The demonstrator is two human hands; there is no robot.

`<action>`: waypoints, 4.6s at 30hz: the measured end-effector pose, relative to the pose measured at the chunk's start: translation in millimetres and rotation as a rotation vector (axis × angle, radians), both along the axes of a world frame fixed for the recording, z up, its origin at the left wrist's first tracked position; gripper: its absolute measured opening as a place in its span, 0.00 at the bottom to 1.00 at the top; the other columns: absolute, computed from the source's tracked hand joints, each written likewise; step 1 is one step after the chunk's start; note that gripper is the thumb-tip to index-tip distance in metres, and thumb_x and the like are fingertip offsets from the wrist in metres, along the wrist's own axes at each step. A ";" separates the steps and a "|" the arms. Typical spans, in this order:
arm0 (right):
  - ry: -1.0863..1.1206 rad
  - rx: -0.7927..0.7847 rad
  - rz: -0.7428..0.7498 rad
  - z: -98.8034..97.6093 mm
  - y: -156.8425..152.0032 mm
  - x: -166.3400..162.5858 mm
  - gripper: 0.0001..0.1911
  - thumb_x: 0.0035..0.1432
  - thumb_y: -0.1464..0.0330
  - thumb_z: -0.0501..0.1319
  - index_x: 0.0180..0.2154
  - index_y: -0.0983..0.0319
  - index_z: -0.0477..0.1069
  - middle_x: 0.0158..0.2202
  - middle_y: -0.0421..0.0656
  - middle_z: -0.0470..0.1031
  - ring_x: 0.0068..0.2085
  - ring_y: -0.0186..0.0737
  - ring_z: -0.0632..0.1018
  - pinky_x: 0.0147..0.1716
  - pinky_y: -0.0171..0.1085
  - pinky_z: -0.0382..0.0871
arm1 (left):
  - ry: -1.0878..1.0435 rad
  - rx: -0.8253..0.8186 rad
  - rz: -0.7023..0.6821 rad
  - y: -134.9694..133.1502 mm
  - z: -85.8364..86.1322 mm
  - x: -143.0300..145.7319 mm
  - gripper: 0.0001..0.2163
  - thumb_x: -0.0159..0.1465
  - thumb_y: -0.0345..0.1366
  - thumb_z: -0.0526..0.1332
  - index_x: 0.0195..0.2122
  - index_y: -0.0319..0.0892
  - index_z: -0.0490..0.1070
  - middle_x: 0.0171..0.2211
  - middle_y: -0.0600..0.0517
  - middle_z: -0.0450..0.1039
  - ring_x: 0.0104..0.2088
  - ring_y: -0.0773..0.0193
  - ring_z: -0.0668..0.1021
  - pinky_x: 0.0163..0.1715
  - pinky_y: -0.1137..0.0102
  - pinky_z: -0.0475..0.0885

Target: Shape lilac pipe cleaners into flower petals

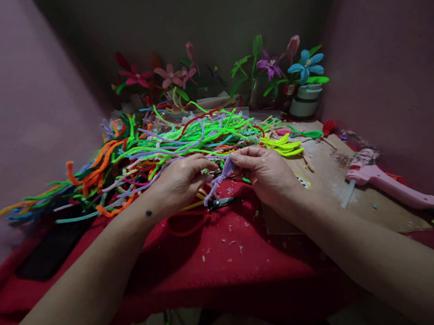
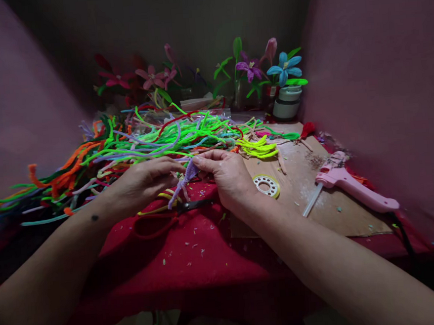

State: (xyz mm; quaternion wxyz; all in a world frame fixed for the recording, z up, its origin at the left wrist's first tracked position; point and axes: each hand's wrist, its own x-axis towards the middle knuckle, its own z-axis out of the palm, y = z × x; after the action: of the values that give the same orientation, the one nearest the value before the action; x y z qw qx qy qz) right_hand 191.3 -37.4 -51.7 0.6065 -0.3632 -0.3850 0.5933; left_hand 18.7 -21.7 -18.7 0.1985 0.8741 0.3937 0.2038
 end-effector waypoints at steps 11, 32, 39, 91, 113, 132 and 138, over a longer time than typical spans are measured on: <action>-0.022 0.004 0.034 -2.1 -2.1 -1.0 0.09 0.40 0.67 0.68 0.22 0.64 0.70 0.19 0.37 0.69 0.20 0.29 0.66 0.22 0.33 0.58 | -0.339 -0.563 0.168 -13.1 -0.5 14.9 0.08 0.54 0.36 0.61 0.23 0.37 0.67 0.21 0.55 0.64 0.21 0.72 0.64 0.22 0.75 0.59; 0.053 0.080 0.218 4.9 -4.0 0.0 0.07 0.46 0.66 0.65 0.28 0.63 0.77 0.24 0.39 0.72 0.24 0.30 0.67 0.26 0.33 0.60 | -0.509 -0.896 0.076 -6.2 -0.9 1.0 0.05 0.47 0.32 0.65 0.19 0.36 0.70 0.15 0.56 0.61 0.15 0.76 0.58 0.15 0.75 0.49; 0.103 0.054 0.240 3.1 -3.9 -3.1 0.05 0.44 0.68 0.67 0.26 0.63 0.77 0.24 0.40 0.74 0.26 0.31 0.70 0.28 0.33 0.63 | -0.511 -0.965 0.075 -6.1 1.3 0.7 0.05 0.46 0.32 0.65 0.19 0.35 0.72 0.14 0.55 0.61 0.14 0.77 0.58 0.14 0.76 0.47; -0.169 0.173 -0.007 -12.2 -10.2 -13.4 0.02 0.47 0.74 0.55 0.25 0.62 0.64 0.20 0.34 0.65 0.22 0.30 0.65 0.23 0.32 0.59 | -0.212 0.804 0.009 -10.3 -41.6 25.1 0.06 0.63 0.27 0.51 0.32 0.38 0.67 0.30 0.47 0.73 0.33 0.65 0.75 0.34 0.73 0.70; -0.486 0.220 -0.047 -10.0 -8.6 -12.4 0.02 0.47 0.72 0.53 0.26 0.61 0.62 0.21 0.35 0.63 0.23 0.32 0.63 0.24 0.33 0.57 | -0.489 0.328 0.102 -10.3 -40.9 28.8 0.05 0.61 0.27 0.53 0.28 0.40 0.65 0.26 0.53 0.66 0.28 0.68 0.69 0.30 0.73 0.65; -0.173 0.124 0.139 -12.7 -7.0 -12.9 0.10 0.49 0.63 0.62 0.31 0.62 0.68 0.24 0.37 0.68 0.23 0.31 0.68 0.24 0.33 0.65 | -1.050 -0.799 0.174 -10.9 -26.3 28.7 0.08 0.51 0.35 0.66 0.29 0.37 0.68 0.22 0.56 0.69 0.19 0.75 0.69 0.19 0.78 0.63; -0.212 0.126 0.115 -8.9 -9.5 -12.3 0.06 0.50 0.66 0.61 0.26 0.63 0.67 0.21 0.36 0.67 0.20 0.29 0.66 0.21 0.32 0.59 | -0.947 -0.718 0.138 -7.9 -23.4 21.7 0.10 0.54 0.39 0.64 0.33 0.40 0.69 0.19 0.59 0.66 0.14 0.76 0.65 0.14 0.78 0.60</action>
State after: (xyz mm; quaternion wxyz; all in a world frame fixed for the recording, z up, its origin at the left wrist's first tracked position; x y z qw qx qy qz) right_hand 179.0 -46.9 -60.6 0.5490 -0.3622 -0.5038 0.5601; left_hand 40.4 -29.5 -42.1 0.6215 0.5388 0.3627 0.4380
